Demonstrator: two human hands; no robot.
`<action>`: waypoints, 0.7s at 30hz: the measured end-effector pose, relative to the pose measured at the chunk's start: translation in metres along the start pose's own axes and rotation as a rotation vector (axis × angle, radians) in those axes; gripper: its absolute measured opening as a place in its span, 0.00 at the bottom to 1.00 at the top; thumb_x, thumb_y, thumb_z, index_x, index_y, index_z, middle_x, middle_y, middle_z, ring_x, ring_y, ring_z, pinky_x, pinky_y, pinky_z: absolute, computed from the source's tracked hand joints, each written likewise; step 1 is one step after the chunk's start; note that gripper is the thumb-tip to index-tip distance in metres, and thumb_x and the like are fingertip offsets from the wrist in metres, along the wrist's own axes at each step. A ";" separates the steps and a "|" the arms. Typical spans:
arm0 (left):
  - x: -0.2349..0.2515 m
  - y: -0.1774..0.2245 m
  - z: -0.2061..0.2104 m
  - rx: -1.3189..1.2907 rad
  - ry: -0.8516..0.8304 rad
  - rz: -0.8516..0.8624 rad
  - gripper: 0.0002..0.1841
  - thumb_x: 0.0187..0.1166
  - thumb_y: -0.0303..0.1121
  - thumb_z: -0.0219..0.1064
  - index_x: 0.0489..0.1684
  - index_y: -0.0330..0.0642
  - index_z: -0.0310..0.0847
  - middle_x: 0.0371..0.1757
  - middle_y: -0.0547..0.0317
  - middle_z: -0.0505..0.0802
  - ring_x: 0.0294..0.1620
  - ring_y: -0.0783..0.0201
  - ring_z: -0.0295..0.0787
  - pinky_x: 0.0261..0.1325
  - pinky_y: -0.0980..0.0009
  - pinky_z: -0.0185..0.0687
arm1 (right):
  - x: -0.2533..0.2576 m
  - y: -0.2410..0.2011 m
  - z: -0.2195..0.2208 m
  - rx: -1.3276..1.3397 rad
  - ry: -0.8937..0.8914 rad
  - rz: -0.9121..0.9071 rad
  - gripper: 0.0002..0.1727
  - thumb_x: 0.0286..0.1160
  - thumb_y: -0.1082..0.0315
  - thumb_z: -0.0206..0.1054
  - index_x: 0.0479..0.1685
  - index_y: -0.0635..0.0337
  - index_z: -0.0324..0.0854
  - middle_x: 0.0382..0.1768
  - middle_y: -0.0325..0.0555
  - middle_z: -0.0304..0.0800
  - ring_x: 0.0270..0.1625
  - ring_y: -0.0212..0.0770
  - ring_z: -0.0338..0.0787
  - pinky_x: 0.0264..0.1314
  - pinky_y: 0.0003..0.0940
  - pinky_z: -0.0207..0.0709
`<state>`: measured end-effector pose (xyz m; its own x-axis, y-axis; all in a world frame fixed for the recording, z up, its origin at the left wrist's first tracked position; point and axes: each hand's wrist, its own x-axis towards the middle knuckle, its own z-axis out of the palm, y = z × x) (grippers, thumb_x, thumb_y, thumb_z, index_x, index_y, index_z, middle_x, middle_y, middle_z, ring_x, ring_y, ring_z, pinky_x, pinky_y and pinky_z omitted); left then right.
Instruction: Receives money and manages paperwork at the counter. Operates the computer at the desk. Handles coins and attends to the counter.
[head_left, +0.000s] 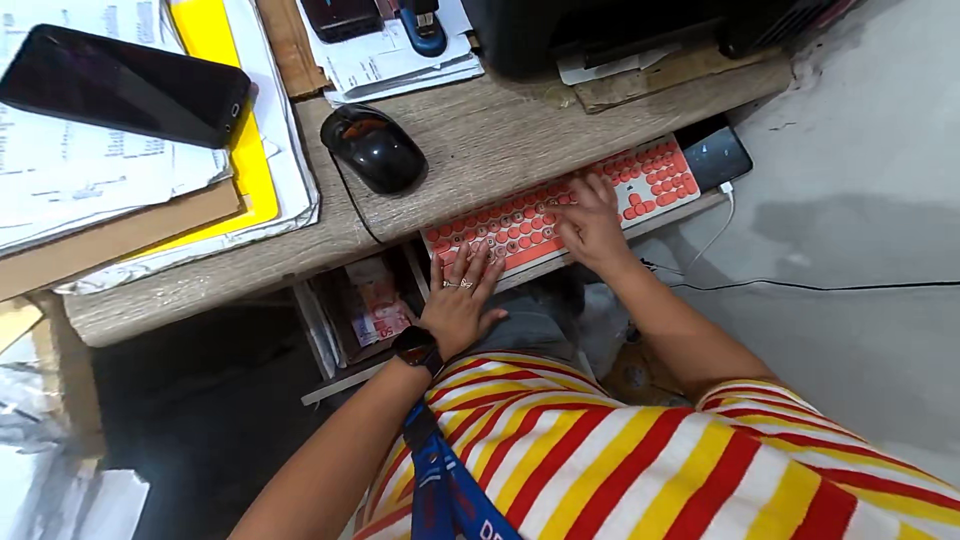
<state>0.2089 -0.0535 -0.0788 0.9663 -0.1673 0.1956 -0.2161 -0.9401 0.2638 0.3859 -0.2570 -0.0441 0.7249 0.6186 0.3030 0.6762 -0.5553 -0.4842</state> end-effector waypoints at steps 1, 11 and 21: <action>-0.001 0.000 0.001 0.003 0.007 -0.002 0.37 0.83 0.60 0.54 0.85 0.43 0.70 0.89 0.40 0.69 0.92 0.34 0.52 0.84 0.25 0.34 | -0.004 0.003 -0.002 -0.006 0.021 0.013 0.17 0.76 0.70 0.57 0.43 0.64 0.95 0.73 0.69 0.82 0.83 0.80 0.67 0.83 0.81 0.43; 0.000 0.002 0.000 -0.001 -0.014 -0.020 0.38 0.84 0.61 0.51 0.87 0.43 0.67 0.88 0.37 0.69 0.92 0.31 0.51 0.83 0.23 0.33 | 0.010 -0.012 -0.006 -0.029 -0.144 0.097 0.18 0.80 0.70 0.57 0.55 0.58 0.94 0.72 0.70 0.82 0.83 0.81 0.64 0.82 0.85 0.37; -0.001 -0.002 0.005 0.037 0.053 -0.008 0.40 0.84 0.63 0.49 0.88 0.43 0.66 0.89 0.38 0.68 0.93 0.33 0.49 0.84 0.25 0.30 | -0.025 -0.024 -0.002 0.051 -0.102 -0.041 0.17 0.73 0.70 0.58 0.43 0.57 0.96 0.82 0.58 0.75 0.89 0.72 0.61 0.83 0.81 0.43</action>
<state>0.2088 -0.0527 -0.0845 0.9591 -0.1442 0.2435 -0.2017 -0.9520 0.2304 0.3514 -0.2605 -0.0383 0.6781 0.6950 0.2392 0.6954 -0.5012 -0.5150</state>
